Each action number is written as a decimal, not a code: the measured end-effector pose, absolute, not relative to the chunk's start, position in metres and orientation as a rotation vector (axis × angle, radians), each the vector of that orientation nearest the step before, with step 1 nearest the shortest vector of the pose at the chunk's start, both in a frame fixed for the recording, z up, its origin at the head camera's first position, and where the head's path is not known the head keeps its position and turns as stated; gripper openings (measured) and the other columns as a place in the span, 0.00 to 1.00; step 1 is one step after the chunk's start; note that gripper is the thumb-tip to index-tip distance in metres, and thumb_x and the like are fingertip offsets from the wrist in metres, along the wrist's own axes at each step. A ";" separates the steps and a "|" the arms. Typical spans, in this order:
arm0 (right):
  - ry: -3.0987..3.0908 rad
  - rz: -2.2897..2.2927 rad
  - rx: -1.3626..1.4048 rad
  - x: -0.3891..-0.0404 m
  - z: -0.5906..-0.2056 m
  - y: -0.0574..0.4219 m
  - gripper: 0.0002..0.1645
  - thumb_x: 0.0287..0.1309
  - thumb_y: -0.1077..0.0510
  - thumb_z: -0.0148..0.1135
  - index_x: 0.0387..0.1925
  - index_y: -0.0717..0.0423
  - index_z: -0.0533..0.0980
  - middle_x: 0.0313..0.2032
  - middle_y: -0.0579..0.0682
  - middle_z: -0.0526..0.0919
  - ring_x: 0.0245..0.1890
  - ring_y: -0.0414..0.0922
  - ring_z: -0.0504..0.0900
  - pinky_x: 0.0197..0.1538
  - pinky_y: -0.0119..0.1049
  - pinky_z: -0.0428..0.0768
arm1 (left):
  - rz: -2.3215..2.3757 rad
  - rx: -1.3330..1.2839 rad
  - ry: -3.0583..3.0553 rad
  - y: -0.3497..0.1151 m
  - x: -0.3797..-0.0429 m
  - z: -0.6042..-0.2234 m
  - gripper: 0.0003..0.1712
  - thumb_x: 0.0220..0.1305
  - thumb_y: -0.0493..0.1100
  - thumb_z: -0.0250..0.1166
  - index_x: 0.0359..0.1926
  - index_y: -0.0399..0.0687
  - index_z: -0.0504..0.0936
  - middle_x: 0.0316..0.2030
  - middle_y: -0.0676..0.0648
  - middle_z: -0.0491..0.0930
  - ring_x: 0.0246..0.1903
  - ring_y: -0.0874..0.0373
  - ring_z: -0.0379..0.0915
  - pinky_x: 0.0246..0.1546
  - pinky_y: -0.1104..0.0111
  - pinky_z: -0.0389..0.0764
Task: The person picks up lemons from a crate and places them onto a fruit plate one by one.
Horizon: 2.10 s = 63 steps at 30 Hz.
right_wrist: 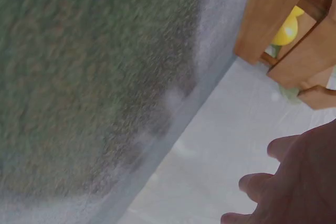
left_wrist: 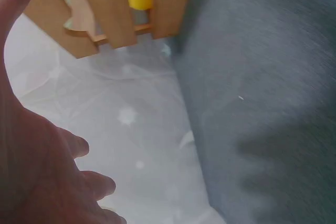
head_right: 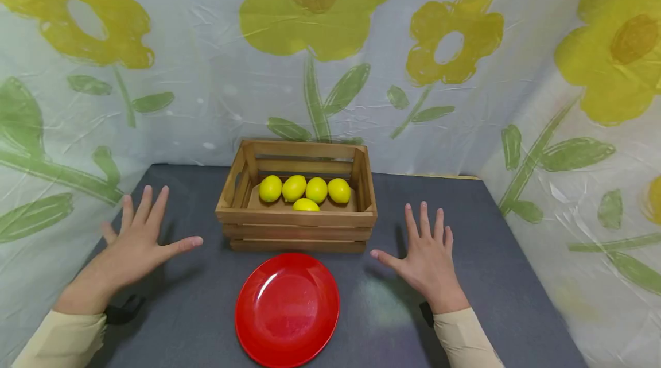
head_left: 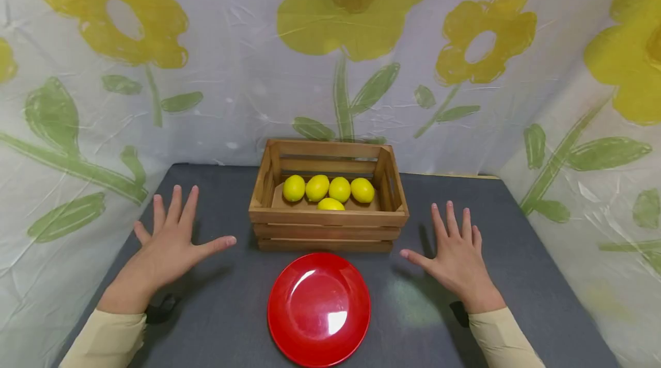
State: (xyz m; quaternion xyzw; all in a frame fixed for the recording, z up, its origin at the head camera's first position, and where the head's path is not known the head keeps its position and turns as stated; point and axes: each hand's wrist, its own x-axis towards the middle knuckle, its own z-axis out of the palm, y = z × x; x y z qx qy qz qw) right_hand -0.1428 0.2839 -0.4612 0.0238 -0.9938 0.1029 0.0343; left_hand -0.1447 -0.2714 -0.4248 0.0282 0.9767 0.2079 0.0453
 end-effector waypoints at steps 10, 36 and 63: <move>-3.067 0.464 0.141 -0.143 -0.456 0.278 0.73 0.60 0.14 0.59 0.89 0.45 0.41 0.88 0.63 0.40 0.85 0.75 0.42 0.77 0.79 0.49 | 1.094 0.210 2.741 -0.260 -0.155 -0.404 0.60 0.78 0.74 0.53 0.86 0.64 0.22 0.87 0.48 0.17 0.83 0.32 0.05 0.70 0.17 0.31; -2.938 0.678 0.329 -0.159 -0.376 0.256 0.53 0.77 0.29 0.54 0.89 0.45 0.47 0.87 0.62 0.50 0.83 0.71 0.54 0.77 0.78 0.54 | 1.837 0.194 2.170 -0.193 -0.203 -0.417 0.51 0.85 0.71 0.36 0.88 0.40 0.37 0.88 0.37 0.38 0.87 0.37 0.35 0.85 0.37 0.41; -3.124 0.291 0.844 -0.240 -0.301 0.140 0.47 0.70 0.28 0.64 0.76 0.55 0.73 0.73 0.53 0.79 0.74 0.56 0.77 0.75 0.58 0.75 | 1.981 0.021 1.994 -0.183 -0.204 -0.451 0.51 0.80 0.73 0.43 0.88 0.49 0.45 0.86 0.34 0.49 0.81 0.32 0.56 0.79 0.32 0.59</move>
